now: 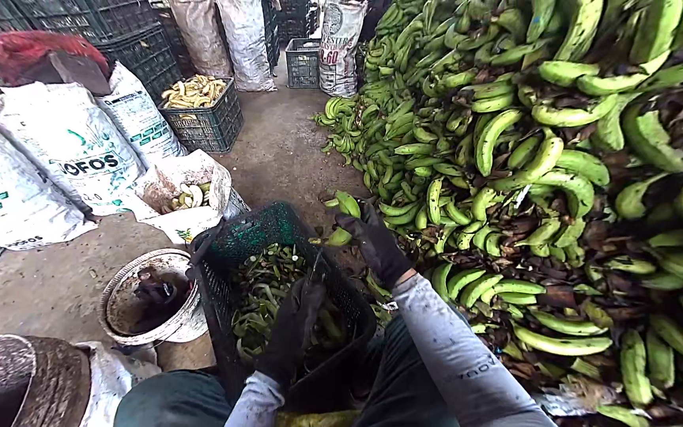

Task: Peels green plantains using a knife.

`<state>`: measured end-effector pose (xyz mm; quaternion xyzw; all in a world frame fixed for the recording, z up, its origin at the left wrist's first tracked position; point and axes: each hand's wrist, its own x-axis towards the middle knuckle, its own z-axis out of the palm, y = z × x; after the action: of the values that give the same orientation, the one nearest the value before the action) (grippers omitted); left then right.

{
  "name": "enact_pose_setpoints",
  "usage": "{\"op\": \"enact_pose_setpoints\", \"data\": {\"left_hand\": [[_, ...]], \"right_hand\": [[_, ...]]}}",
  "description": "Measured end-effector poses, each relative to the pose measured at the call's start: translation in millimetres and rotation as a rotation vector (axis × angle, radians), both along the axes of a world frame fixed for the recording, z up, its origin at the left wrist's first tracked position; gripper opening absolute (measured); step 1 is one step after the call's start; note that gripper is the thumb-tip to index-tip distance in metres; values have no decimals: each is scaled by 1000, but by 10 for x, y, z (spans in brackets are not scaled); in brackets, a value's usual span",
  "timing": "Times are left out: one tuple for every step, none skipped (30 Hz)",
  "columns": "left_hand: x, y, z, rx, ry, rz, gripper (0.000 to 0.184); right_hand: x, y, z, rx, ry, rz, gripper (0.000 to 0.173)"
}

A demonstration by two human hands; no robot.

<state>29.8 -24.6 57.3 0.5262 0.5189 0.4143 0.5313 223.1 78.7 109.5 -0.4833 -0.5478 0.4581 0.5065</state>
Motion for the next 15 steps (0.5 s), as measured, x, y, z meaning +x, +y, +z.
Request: {"op": "enact_pose_setpoints", "data": {"left_hand": [[43,-2,-88,-2,-57,8,55],[77,-6,-169,23,-130,20,55],[105,-14,-207,77,-208,32,56],[129,-24,-171,143,-295,40,57],[144,-41,-62,197,-392,38,58],[156,-61,87,239,-499,36,59],[169,-71,252,270,-590,43,60],[176,-70,390,293,-640,57,57],[177,-67,446,292,-632,74,53],[165,-56,403,234,-556,82,48],[119,-41,256,111,-437,63,45],[38,-46,33,-29,-333,10,48],[-33,-61,-181,-159,-284,-23,52],[-72,-70,-320,-228,-275,-17,52],[-114,-76,-396,-243,-290,-15,52]], "right_hand": [[-63,-39,-2,15,0,-15,50],[-129,-77,-14,38,15,-26,50],[-188,-106,-46,71,42,-29,49],[-227,-130,-83,104,65,-18,49],[-258,-152,-126,125,89,-10,49],[-283,-177,-167,131,107,-9,50],[-304,-193,-184,134,123,-7,50],[-327,-197,-167,134,135,-7,51],[-354,-207,-122,130,143,-2,51],[-385,-227,-65,131,158,10,51],[-413,-254,-10,135,183,34,50],[-431,-276,37,134,217,70,49],[-432,-275,73,129,263,115,49],[-411,-227,101,126,334,170,49],[-378,-149,105,118,402,223,49]]}}
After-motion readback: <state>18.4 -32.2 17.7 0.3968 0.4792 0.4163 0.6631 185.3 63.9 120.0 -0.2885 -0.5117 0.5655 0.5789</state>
